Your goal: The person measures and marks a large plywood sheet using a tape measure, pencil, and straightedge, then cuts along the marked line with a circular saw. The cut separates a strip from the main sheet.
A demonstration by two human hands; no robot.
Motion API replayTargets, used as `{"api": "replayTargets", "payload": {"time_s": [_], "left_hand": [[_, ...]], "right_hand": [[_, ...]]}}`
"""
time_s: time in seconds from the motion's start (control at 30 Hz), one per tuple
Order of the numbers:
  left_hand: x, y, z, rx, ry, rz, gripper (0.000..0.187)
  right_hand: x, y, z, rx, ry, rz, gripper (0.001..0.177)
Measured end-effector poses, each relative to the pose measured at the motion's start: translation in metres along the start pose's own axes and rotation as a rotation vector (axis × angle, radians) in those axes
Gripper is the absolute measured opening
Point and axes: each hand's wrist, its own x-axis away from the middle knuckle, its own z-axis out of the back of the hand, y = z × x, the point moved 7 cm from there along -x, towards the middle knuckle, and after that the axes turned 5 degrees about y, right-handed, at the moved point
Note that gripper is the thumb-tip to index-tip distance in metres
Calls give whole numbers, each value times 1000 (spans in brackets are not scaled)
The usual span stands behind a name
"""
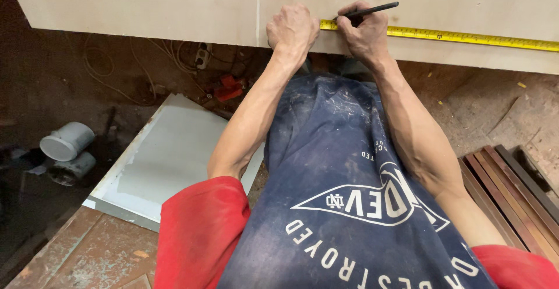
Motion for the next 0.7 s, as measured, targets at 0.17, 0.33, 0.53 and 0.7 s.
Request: {"api": "replayTargets", "payload": {"time_s": [0.17, 0.33, 0.53, 0.7], "left_hand": [[-1, 1, -2, 0, -30, -9, 27], [0, 2, 1, -7, -9, -22, 26], [0, 1, -2, -8, -14, -22, 25], [0, 2, -2, -5, 22, -49, 25]], "right_hand": [[1, -1, 1, -2, 0, -15, 12], [1, -3, 1, -9, -4, -23, 12], [-1, -2, 0, -29, -3, -83, 12], [0, -2, 0, -83, 7, -145, 13]]}}
